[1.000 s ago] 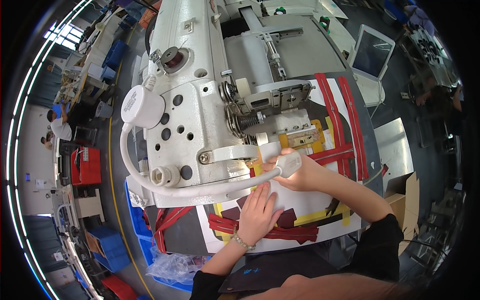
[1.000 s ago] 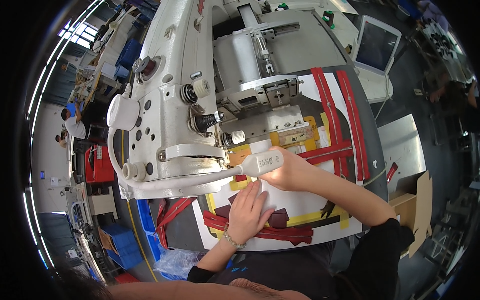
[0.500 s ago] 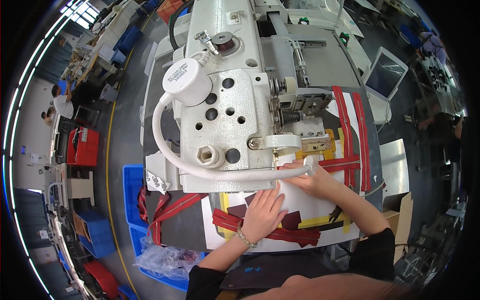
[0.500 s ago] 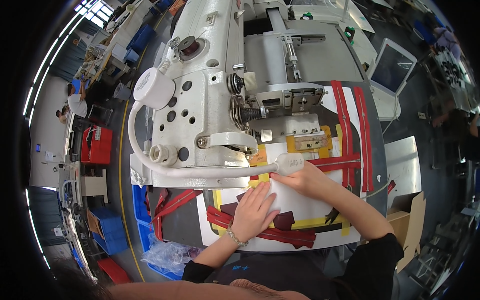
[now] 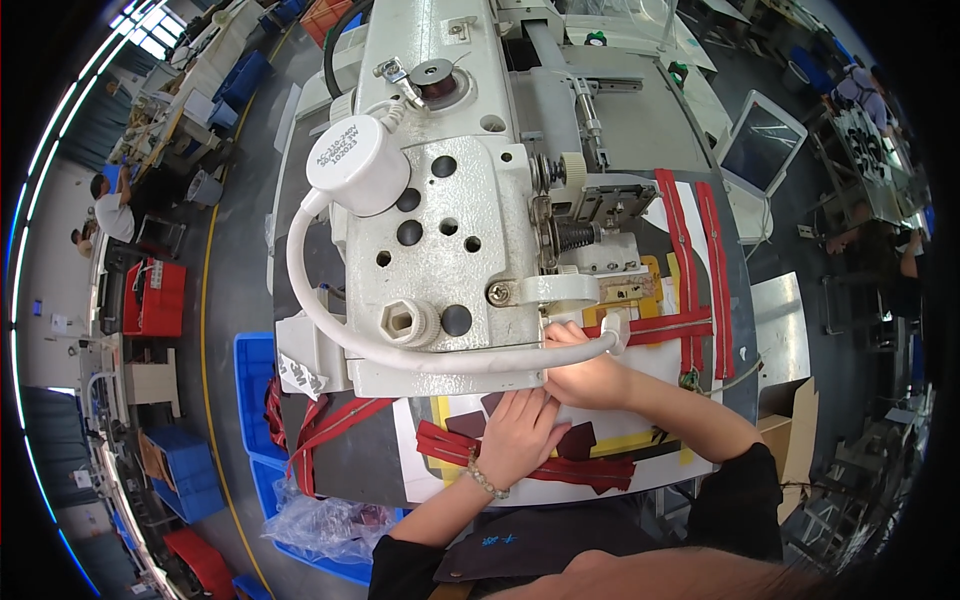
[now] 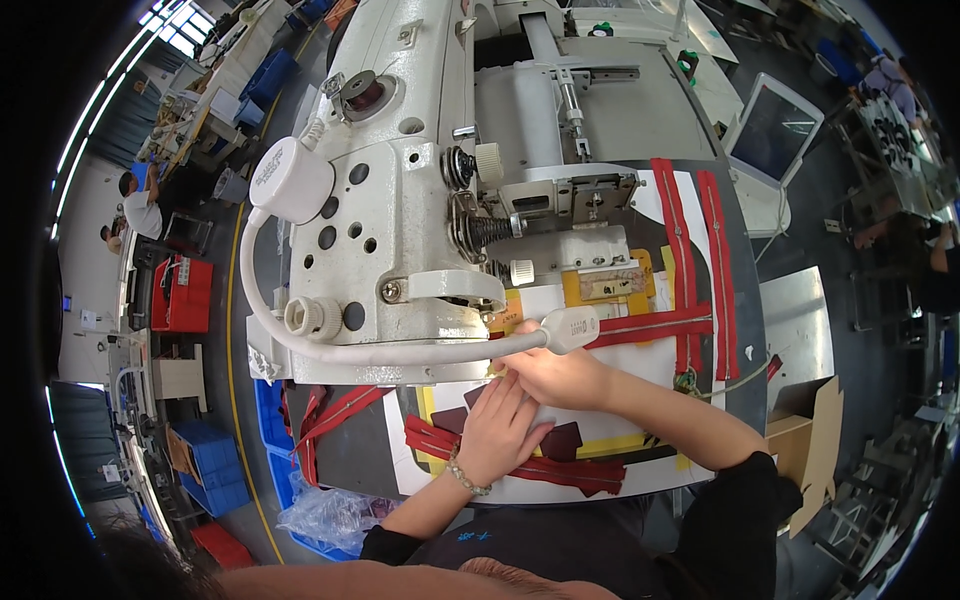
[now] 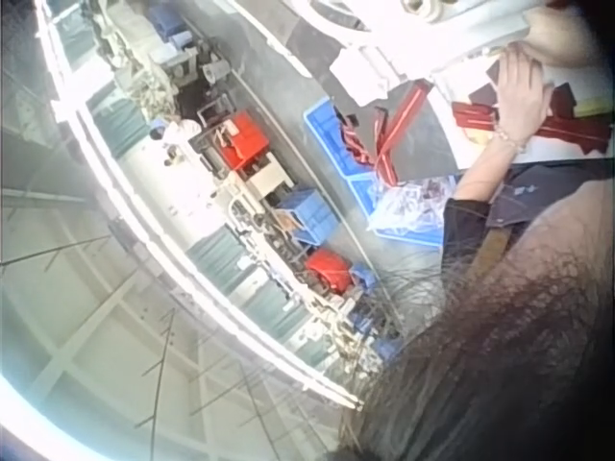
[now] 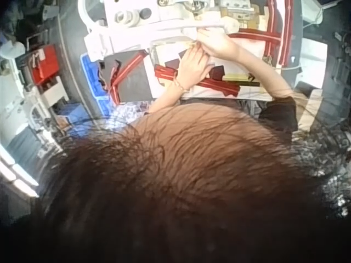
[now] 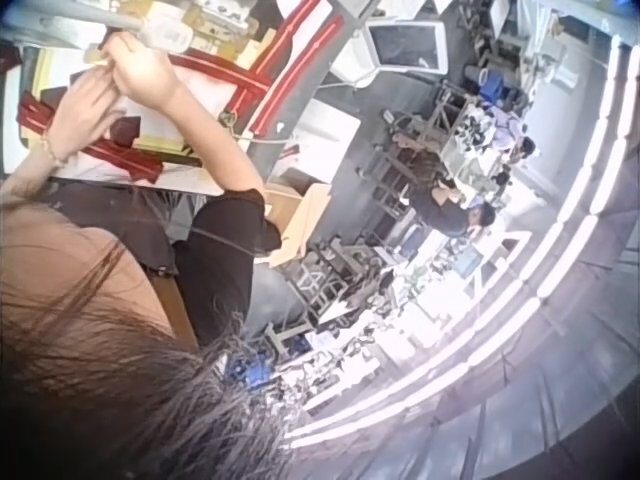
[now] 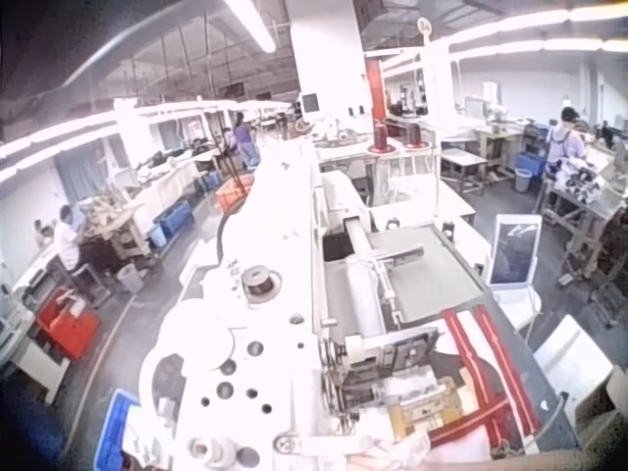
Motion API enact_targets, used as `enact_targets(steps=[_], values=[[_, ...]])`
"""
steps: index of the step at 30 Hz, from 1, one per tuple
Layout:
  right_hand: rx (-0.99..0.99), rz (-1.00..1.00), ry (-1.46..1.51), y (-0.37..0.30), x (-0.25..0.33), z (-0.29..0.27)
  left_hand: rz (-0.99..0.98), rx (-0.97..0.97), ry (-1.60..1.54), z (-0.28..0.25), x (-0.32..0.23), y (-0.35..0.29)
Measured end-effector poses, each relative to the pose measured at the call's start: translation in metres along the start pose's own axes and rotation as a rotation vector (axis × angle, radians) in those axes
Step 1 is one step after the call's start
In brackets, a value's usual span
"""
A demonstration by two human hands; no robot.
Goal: Placing red leather strips into a production template and using a handheld scanner at an industrial workstation.
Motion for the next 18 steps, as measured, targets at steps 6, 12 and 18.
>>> enact_targets(steps=[6, 12, 18], values=[[-0.026, 0.051, 0.04, -0.002, -0.001, 0.004, -0.001, 0.006, 0.008, 0.001, 0.0, -0.001], [0.039, 0.036, -0.065, -0.018, -0.007, 0.001, -0.017, 0.005, -0.007, 0.0, -0.001, -0.002], [-0.009, -0.091, -0.139, -0.016, -0.009, -0.011, -0.014, -0.004, -0.008, -0.004, -0.001, -0.002]])
Point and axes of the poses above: each hand's wrist, its own y-axis towards the middle knuckle, its own z-axis out of the palm, x = y × z, the point moved 1 cm from there along y, towards the middle knuckle, and after that the axes turned 5 degrees about y, right-handed, at the moved point
